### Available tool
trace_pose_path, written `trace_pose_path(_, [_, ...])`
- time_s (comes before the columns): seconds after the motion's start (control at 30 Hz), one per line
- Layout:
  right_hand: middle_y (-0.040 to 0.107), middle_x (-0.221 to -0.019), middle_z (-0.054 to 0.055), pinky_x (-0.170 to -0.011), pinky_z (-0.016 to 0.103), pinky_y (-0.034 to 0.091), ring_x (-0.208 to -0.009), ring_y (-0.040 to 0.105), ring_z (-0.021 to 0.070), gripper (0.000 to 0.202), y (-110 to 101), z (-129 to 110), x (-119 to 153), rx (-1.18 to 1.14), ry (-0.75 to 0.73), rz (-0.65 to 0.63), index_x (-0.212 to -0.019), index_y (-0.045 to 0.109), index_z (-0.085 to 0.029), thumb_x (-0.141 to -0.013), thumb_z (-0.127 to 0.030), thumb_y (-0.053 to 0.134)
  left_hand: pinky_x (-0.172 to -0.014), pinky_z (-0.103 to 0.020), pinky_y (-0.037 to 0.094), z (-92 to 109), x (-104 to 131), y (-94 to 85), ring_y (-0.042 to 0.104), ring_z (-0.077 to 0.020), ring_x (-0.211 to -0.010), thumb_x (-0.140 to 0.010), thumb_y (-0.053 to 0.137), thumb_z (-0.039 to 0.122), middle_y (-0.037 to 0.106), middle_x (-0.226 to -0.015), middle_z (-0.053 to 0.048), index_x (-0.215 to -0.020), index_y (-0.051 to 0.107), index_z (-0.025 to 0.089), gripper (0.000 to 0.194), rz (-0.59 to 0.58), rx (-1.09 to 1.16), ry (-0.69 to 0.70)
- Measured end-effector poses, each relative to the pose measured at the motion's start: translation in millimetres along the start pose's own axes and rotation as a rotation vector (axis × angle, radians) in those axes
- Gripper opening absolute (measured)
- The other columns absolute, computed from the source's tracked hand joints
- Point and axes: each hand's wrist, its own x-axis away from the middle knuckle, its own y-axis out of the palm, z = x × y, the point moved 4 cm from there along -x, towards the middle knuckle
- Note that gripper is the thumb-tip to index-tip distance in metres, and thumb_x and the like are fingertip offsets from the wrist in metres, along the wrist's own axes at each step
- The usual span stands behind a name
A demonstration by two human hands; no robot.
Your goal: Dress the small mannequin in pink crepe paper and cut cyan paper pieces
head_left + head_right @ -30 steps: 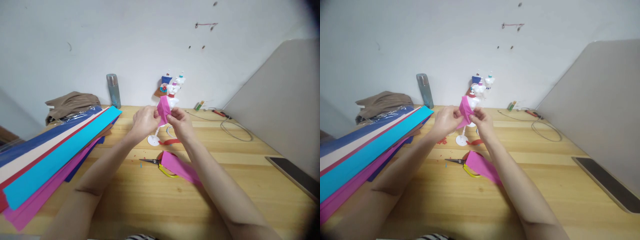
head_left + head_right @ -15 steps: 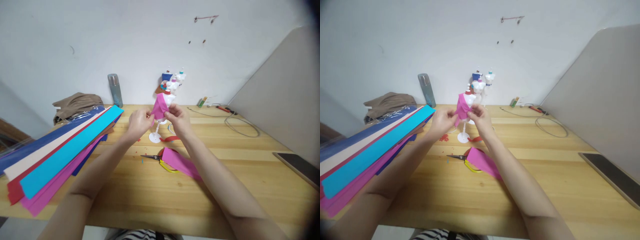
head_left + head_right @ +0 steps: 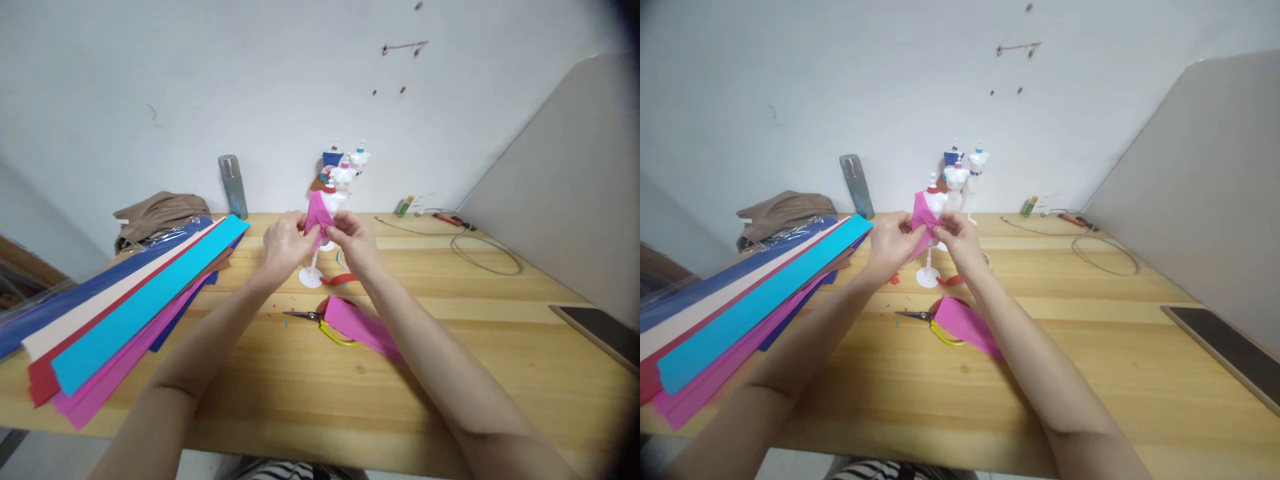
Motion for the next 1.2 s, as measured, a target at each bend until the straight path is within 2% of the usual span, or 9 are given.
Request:
trace_pose_path(0.1, [0.069, -0.09, 0.001, -0.088, 0.043, 0.058, -0.085, 0.068, 0.0201, 0.03, -0.2, 0.7, -0.5, 0.013, -0.004, 0.001, -0.092, 0.064, -0.026, -0.069, -0.034, 0.082, -0.065, -0.034, 0.036, 4.8, 6.2, 0.7, 0.06, -0.0196, -0.071, -0.09, 0.063, 0.031, 0.067, -0.074, -0.004, -0.069, 0.056, 0.022, 0.024, 0.018, -0.16, 0.06])
trace_pose_path(0.23, [0.069, -0.091, 0.001, -0.085, 0.042, 0.057, -0.086, 0.067, 0.0209, 0.035, -0.9, 2.6, -1.0, 0.034, 0.005, 0.016, -0.094, 0.063, -0.027, -0.068, -0.039, 0.083, -0.064, -0.034, 0.037, 10.1, 13.2, 4.1, 0.066, -0.0233, -0.081, -0.094, 0.053, 0.02, 0.072, -0.087, -0.008, -0.086, 0.063, 0.02, 0.013, 0.012, -0.352, 0.156])
trace_pose_path(0.4, [0.068, -0.091, 0.001, -0.087, 0.042, 0.058, -0.085, 0.066, 0.0193, 0.035, -1.0, 2.2, -0.1, 0.021, 0.011, 0.024, -0.094, 0.064, -0.026, -0.067, -0.037, 0.083, -0.063, -0.035, 0.04, 14.1, 18.4, 9.3, 0.07, -0.0255, -0.088, -0.099, 0.047, 0.017, 0.073, -0.095, -0.011, -0.099, 0.065, 0.018, 0.019, -0.025, -0.51, 0.242])
trace_pose_path(0.63, [0.066, -0.09, 0.001, -0.085, 0.042, 0.058, -0.086, 0.066, 0.0202, 0.035, -0.4, 2.4, 0.0, 0.039, 0.0, 0.013, -0.093, 0.062, -0.026, -0.068, -0.039, 0.083, -0.068, -0.034, 0.043, 24.4, 30.2, 6.2, 0.068, -0.0249, -0.089, -0.104, 0.041, 0.017, 0.071, -0.093, -0.012, -0.101, 0.066, 0.017, 0.026, -0.086, -0.666, 0.409])
trace_pose_path(0.83, [0.065, -0.087, 0.0, -0.074, 0.038, 0.058, -0.078, 0.063, 0.018, 0.035, 0.8, -0.4, 1.6, 0.018, 0.008, 0.02, -0.091, 0.063, -0.026, -0.067, -0.039, 0.084, -0.067, -0.037, 0.039, 22.6, 39.1, 10.1, 0.066, -0.0268, -0.085, -0.106, 0.03, 0.017, 0.071, -0.091, -0.015, -0.104, 0.068, 0.015, 0.038, -0.088, -0.583, 0.409])
trace_pose_path(0.9, [0.066, -0.088, -0.001, -0.075, 0.037, 0.058, -0.078, 0.063, 0.0178, 0.034, 0.2, -0.2, 1.7, 0.025, 0.006, 0.025, -0.09, 0.062, -0.027, -0.067, -0.038, 0.084, -0.068, -0.039, 0.039, 22.7, 42.8, 12.3, 0.066, -0.0282, -0.087, -0.105, 0.031, 0.017, 0.071, -0.095, -0.017, -0.111, 0.067, 0.013, 0.037, -0.104, -0.564, 0.432])
trace_pose_path(1.03, [0.068, -0.091, -0.001, -0.081, 0.037, 0.057, -0.082, 0.065, 0.0182, 0.036, -3.2, 3.1, 0.9, 0.036, 0.014, 0.031, -0.094, 0.062, -0.027, -0.067, -0.038, 0.084, -0.072, -0.04, 0.042, 23.7, 45.9, 13.1, 0.065, -0.0299, -0.093, -0.106, 0.037, 0.03, 0.072, -0.102, -0.019, -0.115, 0.067, 0.011, 0.036, -0.16, -0.496, 0.467])
trace_pose_path(1.13, [0.07, -0.092, 0.0, -0.081, 0.038, 0.058, -0.083, 0.066, 0.0186, 0.038, -4.9, 4.5, 0.7, 0.025, 0.024, 0.021, -0.095, 0.062, -0.027, -0.068, -0.04, 0.086, -0.078, -0.038, 0.045, 19.4, 38.5, 9.6, 0.066, -0.0278, -0.096, -0.105, 0.039, 0.027, 0.072, -0.105, -0.017, -0.104, 0.069, 0.015, 0.032, -0.159, -0.318, 0.388])
trace_pose_path(1.2, [0.07, -0.091, 0.0, -0.077, 0.037, 0.059, -0.079, 0.065, 0.0184, 0.039, -4.8, 3.9, 1.1, 0.013, 0.03, 0.018, -0.094, 0.063, -0.027, -0.067, -0.041, 0.087, -0.082, -0.036, 0.047, 13.2, 30.4, 8.1, 0.067, -0.0239, -0.096, -0.103, 0.046, 0.026, 0.073, -0.104, -0.013, -0.095, 0.068, 0.018, 0.026, -0.132, -0.123, 0.295])
